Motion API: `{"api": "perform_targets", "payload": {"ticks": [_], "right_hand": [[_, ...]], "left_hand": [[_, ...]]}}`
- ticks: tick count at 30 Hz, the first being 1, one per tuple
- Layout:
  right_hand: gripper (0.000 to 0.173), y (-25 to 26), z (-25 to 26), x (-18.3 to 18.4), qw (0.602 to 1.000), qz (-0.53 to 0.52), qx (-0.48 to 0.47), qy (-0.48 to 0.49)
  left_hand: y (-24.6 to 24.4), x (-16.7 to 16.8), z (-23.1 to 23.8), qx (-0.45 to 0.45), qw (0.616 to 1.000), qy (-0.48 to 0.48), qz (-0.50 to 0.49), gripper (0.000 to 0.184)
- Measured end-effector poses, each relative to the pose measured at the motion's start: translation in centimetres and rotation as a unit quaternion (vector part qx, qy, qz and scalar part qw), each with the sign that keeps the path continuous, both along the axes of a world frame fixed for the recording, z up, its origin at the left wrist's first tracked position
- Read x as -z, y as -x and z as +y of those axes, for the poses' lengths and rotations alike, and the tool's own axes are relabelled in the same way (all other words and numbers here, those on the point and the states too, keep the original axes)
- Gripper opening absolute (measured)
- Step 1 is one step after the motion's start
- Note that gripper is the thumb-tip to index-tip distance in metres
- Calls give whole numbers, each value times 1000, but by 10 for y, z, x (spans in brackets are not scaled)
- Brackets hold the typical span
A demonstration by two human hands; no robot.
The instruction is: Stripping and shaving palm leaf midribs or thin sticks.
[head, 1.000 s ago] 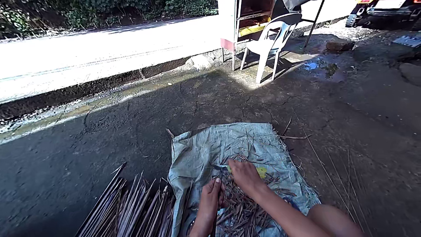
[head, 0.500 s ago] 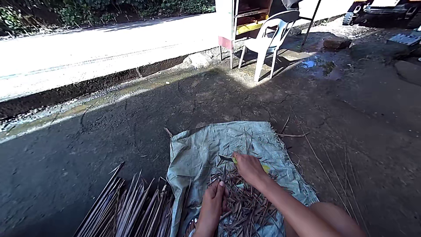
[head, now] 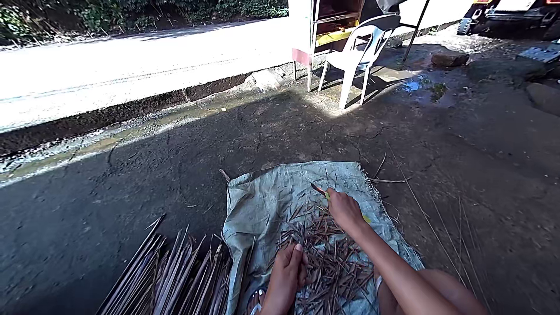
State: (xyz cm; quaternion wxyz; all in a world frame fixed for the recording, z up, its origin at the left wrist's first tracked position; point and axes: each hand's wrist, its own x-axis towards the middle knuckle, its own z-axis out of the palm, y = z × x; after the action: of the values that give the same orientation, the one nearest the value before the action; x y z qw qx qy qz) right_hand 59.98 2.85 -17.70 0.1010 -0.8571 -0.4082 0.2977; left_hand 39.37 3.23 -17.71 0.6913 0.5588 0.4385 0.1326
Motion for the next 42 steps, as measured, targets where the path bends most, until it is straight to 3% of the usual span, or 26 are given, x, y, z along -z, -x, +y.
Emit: {"api": "perform_targets", "payload": {"ticks": [4, 7, 18, 22, 24, 27, 29, 32, 34, 36, 37, 39, 42], "right_hand": [[33, 24, -10, -6, 993, 27, -96, -68], [34, 30, -10, -7, 991, 17, -122, -54], [34, 1, -4, -8, 999, -5, -2, -49], [32, -14, -5, 0, 990, 79, 40, -106], [34, -1, -10, 13, 949, 238, 40, -202], [31, 33, -17, 13, 822, 528, 64, -203], [22, 38, -16, 10, 790, 570, 104, -201], [27, 20, -9, 5, 788, 534, 175, -251], [32, 14, -6, 9, 831, 450, 160, -283], [30, 17, -11, 10, 933, 272, 30, -234], [29, 23, -15, 7, 962, 188, -54, -192], [25, 38, -22, 0, 971, 66, -184, -135], [24, 37, -19, -6, 973, 2, -223, -62]], "left_hand": [[2, -4, 5, -42, 989, 120, -69, 46], [3, -5, 9, -45, 976, 183, -106, 49], [2, -6, 6, -19, 966, 223, -130, 52], [2, -3, 4, -24, 971, 206, -116, 51], [1, 0, 7, -40, 980, 167, -95, 50], [0, 5, 11, -41, 991, 112, -65, 47], [1, 6, 9, -16, 996, 73, -50, 45], [3, 8, 3, 57, 998, 2, -26, 36], [2, 6, 2, 47, 999, 9, -27, 38], [2, 4, 4, 3, 998, 50, -37, 41], [2, 5, 7, -17, 997, 65, -43, 43], [2, 3, 10, -39, 994, 85, -59, 45], [0, 1, 7, -39, 991, 100, -76, 44]]}}
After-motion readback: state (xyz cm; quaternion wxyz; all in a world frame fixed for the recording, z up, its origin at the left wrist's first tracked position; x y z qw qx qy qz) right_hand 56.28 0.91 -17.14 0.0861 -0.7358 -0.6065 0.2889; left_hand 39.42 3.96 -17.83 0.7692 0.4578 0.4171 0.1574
